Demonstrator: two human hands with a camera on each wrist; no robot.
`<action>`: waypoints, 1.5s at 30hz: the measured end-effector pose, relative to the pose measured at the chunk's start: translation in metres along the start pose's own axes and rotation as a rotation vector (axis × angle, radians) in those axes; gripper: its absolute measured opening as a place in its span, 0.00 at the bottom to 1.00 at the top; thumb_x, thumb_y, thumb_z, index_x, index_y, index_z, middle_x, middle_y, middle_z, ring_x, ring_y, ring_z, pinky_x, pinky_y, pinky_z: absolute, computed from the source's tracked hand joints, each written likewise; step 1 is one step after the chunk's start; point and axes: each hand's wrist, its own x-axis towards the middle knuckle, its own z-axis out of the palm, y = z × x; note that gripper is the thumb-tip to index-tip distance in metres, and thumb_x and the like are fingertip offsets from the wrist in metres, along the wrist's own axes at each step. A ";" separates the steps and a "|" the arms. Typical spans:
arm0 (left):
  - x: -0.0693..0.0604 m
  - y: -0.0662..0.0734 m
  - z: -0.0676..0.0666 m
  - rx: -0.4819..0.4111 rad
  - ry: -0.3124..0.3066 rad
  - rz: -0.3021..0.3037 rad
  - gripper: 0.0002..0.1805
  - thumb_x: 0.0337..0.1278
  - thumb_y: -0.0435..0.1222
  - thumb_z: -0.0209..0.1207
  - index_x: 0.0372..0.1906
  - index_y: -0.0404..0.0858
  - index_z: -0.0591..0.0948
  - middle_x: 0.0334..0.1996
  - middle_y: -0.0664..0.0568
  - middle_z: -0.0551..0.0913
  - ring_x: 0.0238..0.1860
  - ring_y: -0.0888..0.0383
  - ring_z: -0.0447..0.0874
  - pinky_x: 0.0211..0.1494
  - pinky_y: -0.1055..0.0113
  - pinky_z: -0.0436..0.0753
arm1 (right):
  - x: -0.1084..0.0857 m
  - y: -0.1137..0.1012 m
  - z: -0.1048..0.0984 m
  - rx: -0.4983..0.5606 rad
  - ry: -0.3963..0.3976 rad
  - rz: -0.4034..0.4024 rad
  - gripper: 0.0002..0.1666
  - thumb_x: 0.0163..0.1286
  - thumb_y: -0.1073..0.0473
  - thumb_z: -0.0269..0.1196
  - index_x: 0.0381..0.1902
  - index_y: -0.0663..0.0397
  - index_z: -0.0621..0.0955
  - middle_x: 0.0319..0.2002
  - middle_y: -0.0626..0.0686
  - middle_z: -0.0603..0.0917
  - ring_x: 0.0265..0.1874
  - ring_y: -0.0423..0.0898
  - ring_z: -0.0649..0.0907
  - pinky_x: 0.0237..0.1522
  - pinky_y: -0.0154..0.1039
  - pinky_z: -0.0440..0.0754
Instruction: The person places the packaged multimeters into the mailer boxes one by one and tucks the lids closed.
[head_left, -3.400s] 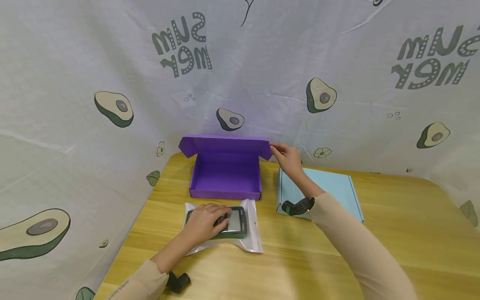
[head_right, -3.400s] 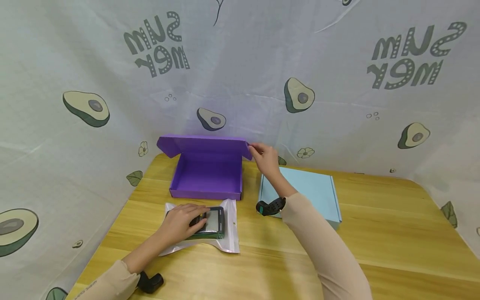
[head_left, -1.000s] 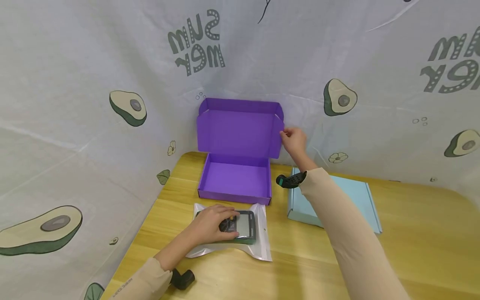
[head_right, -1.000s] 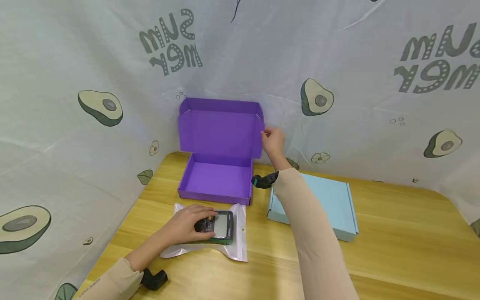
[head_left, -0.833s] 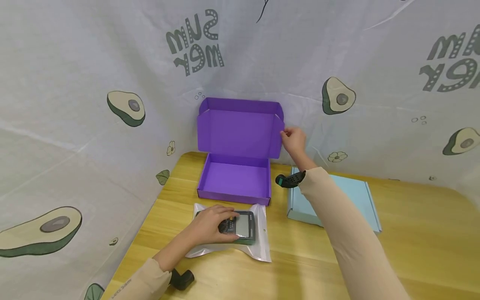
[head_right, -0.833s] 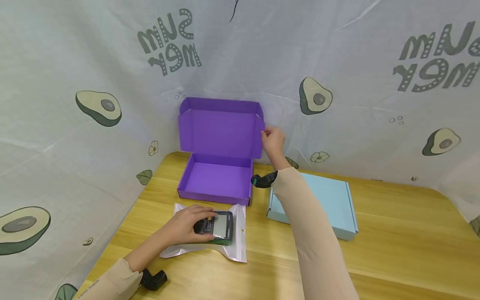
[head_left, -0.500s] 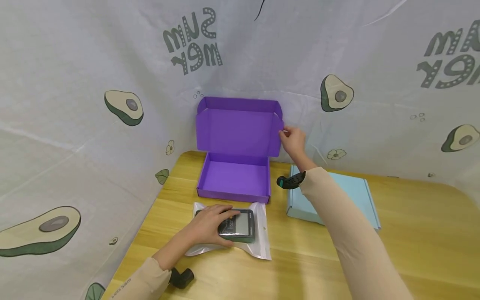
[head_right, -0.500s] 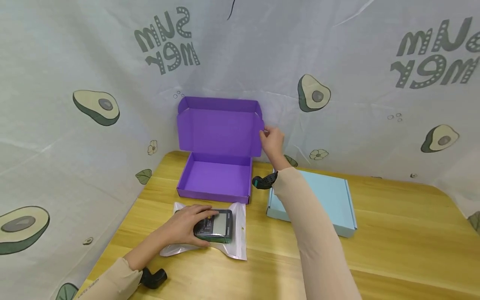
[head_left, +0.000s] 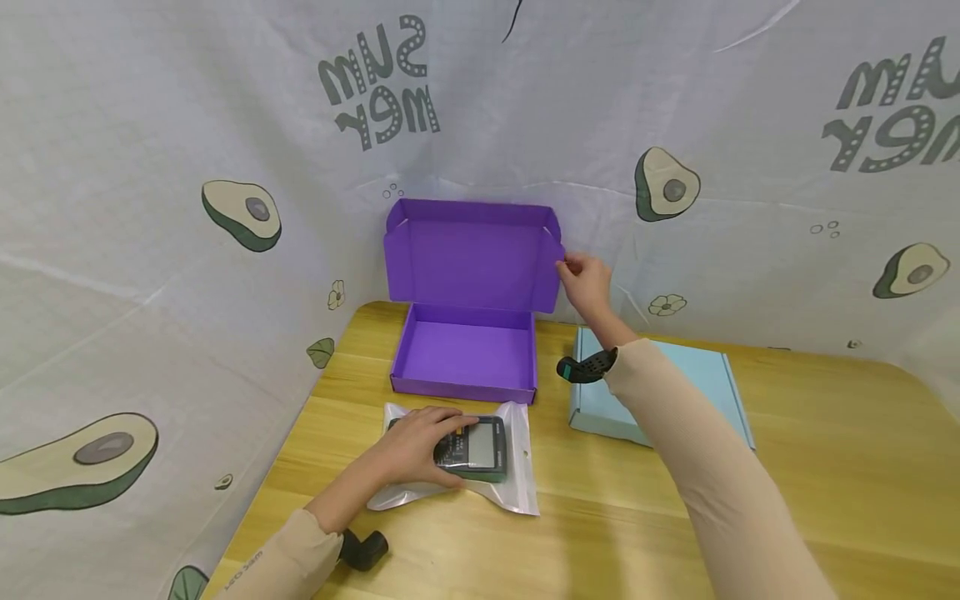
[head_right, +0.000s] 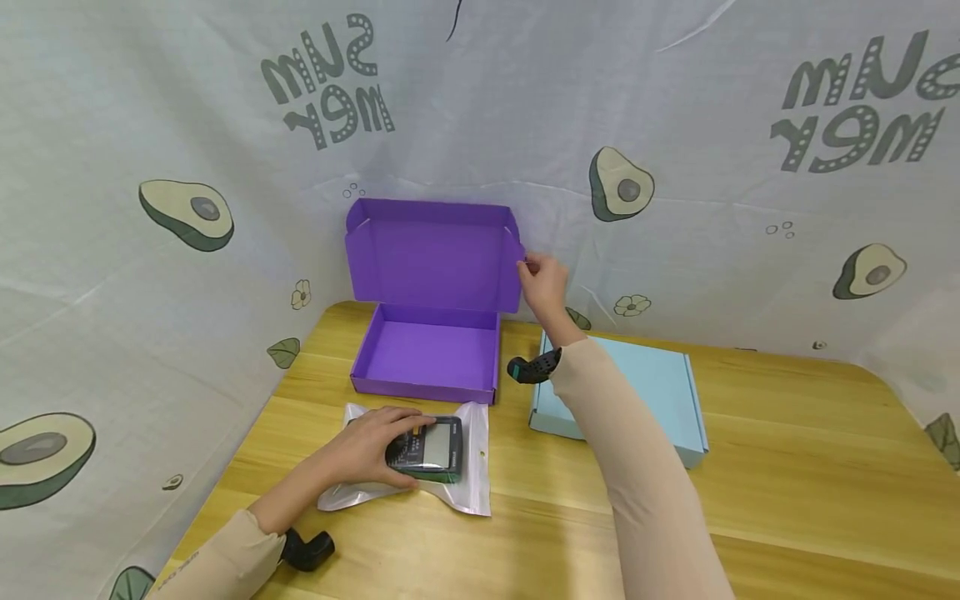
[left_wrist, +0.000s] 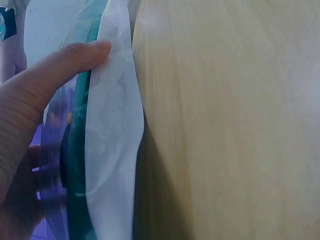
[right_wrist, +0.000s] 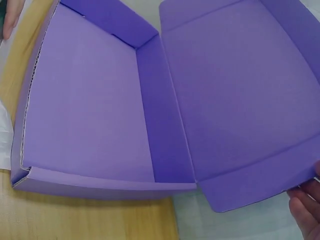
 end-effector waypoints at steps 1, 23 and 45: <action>0.000 0.000 0.000 -0.001 0.000 0.001 0.46 0.34 0.62 0.65 0.66 0.54 0.66 0.61 0.52 0.71 0.61 0.50 0.69 0.61 0.51 0.69 | 0.000 0.000 0.000 -0.001 -0.003 0.002 0.19 0.68 0.58 0.55 0.51 0.66 0.79 0.42 0.65 0.83 0.42 0.57 0.82 0.46 0.49 0.78; -0.008 0.007 0.001 0.004 0.008 0.046 0.46 0.31 0.62 0.67 0.64 0.56 0.67 0.56 0.55 0.74 0.56 0.54 0.73 0.55 0.55 0.74 | -0.003 -0.005 -0.005 -0.012 0.021 0.004 0.18 0.67 0.61 0.55 0.47 0.71 0.80 0.41 0.67 0.83 0.41 0.59 0.81 0.46 0.49 0.78; -0.008 0.006 -0.003 0.098 0.013 0.057 0.49 0.29 0.65 0.65 0.65 0.53 0.68 0.57 0.52 0.76 0.52 0.54 0.75 0.48 0.58 0.78 | -0.090 0.024 0.013 0.119 -0.047 0.192 0.23 0.69 0.50 0.54 0.52 0.62 0.79 0.41 0.62 0.84 0.41 0.54 0.82 0.35 0.36 0.77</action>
